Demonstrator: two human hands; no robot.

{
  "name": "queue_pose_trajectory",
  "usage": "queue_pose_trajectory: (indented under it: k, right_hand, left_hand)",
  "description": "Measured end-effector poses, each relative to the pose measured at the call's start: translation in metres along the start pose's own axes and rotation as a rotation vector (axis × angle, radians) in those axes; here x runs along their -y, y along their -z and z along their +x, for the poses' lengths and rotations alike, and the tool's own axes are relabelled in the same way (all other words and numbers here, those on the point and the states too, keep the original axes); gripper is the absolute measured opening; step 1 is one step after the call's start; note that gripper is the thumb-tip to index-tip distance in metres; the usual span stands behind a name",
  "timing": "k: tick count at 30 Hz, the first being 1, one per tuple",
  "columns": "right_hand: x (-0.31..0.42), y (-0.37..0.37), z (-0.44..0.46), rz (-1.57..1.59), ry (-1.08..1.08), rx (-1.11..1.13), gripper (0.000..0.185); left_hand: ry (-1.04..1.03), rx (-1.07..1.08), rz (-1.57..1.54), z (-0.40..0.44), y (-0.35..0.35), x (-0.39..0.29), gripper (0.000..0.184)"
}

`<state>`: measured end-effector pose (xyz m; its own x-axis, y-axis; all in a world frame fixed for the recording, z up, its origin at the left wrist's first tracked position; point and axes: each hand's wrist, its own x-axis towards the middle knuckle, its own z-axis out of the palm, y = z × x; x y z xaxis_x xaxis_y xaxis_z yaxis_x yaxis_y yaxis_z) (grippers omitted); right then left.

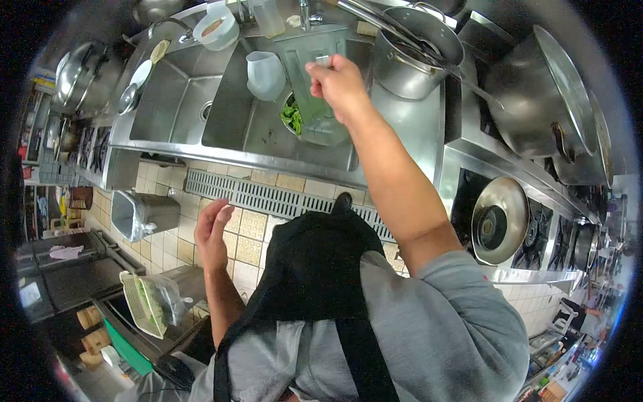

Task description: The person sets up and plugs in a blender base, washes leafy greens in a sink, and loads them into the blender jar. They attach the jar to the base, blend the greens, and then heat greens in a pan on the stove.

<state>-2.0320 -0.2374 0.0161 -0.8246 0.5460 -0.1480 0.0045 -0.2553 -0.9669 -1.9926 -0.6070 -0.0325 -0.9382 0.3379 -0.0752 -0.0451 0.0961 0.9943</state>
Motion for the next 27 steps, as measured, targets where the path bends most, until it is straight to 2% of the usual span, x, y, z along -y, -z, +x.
queue_pose_trajectory:
  k: [4,7,8,11,13,14,15,17,20,22,27]
  right_hand:
    - [-0.037,-0.005,0.058,-0.137,-0.048,-0.118,0.027]
    - [-0.056,-0.001,0.087,-0.224,-0.076,-0.241,0.030]
    - [-0.066,0.002,0.097,-0.197,-0.064,-0.274,0.034]
    - [-0.072,0.002,0.103,-0.036,0.000,-0.351,0.034]
    - [-0.074,0.005,0.109,-0.152,-0.043,-0.468,0.031]
    - [-0.075,0.005,0.111,-0.094,-0.038,-0.469,0.029]
    - [-0.075,0.006,0.111,-0.033,-0.030,-0.469,0.028]
    - [-0.064,0.001,0.104,-0.033,-0.076,-0.482,0.028]
    - [-0.074,0.004,0.106,-0.089,-0.050,-0.533,0.025]
    - [-0.070,-0.005,0.103,-0.018,-0.043,-0.546,0.024]
    - [-0.063,-0.023,0.104,0.152,-0.043,-0.597,0.021]
  left_hand:
    - [0.097,-0.157,-0.033,0.017,0.014,0.008,0.029]
    - [0.159,-0.141,-0.078,0.053,0.019,0.014,0.023]
    - [0.159,-0.066,-0.042,0.070,0.023,0.022,0.029]
    - [0.171,0.140,0.055,0.135,0.027,0.034,0.028]
    - [0.140,0.288,0.237,0.187,0.027,0.033,0.027]
    - [0.075,0.308,0.180,0.211,0.027,0.042,0.026]
    - [0.101,0.343,0.118,0.235,0.029,0.049,0.026]
    - [0.166,0.406,0.180,0.273,0.025,0.031,0.026]
    - [0.099,0.456,0.065,0.324,0.034,0.041,0.024]
    - [0.035,0.484,0.032,0.343,0.039,0.045,0.026]
    - [0.061,0.504,0.055,0.361,0.047,0.059,0.027]
